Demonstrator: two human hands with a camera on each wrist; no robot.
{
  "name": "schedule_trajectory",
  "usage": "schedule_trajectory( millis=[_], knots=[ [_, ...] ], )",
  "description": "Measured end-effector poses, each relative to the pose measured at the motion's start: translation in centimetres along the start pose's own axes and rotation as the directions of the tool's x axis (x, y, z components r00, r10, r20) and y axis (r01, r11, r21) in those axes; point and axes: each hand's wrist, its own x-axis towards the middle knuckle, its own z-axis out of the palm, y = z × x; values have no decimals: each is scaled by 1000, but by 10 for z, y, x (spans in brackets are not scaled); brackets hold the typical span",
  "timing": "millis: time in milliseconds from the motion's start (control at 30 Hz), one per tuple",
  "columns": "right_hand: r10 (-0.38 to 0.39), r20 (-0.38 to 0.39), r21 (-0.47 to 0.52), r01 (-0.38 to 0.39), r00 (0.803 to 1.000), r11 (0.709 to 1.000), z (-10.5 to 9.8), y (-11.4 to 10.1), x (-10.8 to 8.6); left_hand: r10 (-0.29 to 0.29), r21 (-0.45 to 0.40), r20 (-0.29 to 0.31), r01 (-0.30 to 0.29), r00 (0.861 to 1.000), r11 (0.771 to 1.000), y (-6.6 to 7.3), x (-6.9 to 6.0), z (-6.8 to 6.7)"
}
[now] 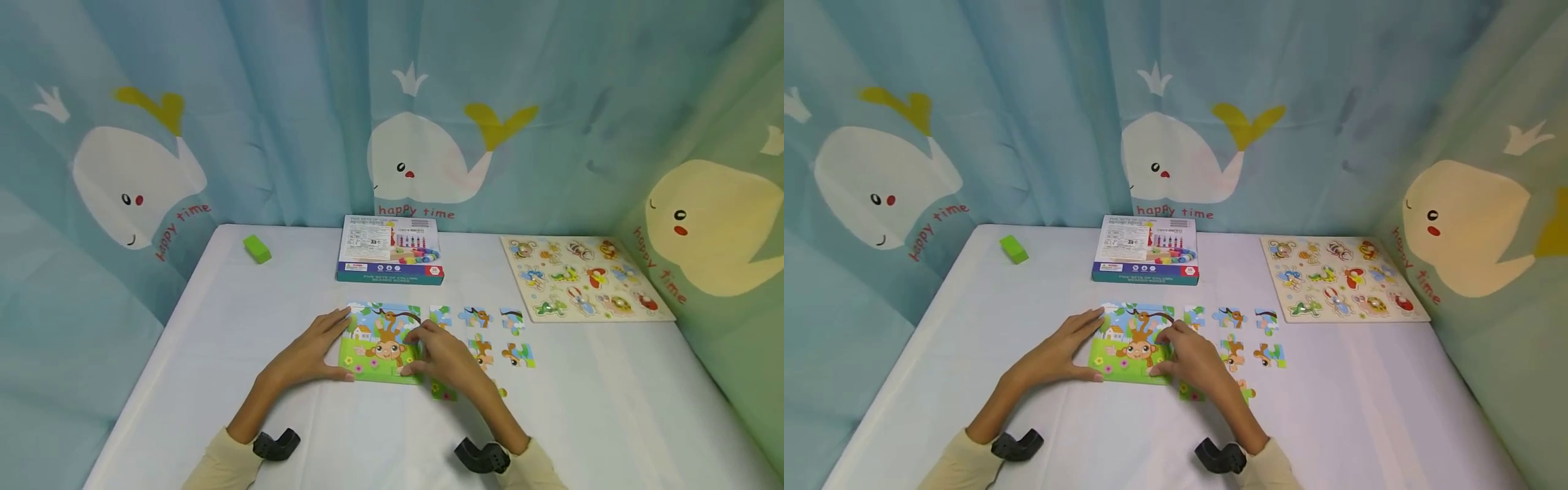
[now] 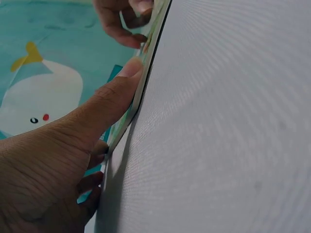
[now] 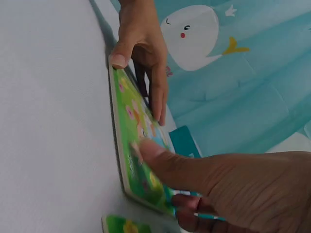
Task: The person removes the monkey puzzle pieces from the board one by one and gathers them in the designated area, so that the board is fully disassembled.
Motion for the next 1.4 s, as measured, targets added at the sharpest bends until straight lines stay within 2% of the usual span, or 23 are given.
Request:
schedule_trajectory(
  millis=[100,167,600,967,1400],
  knots=[
    [38,33,-38,-37,999,999,2,-3,2,-1,-18,0,1,1000,1000,2,0,0],
    [34,35,-50,-32,999,998,3,-5,3,-7,-25,-1,7,1000,1000,2,0,-1],
    [59,54,-14,-58,997,998,5,-6,4,6,4,-8,-6,1000,1000,0,1,0],
    [12,62,9,-13,998,1000,5,-1,4,13,19,-12,-13,1000,1000,1,2,0],
    [-27,93,64,21,995,998,4,-3,6,-16,10,6,16,1000,1000,1,3,0]
  ],
)
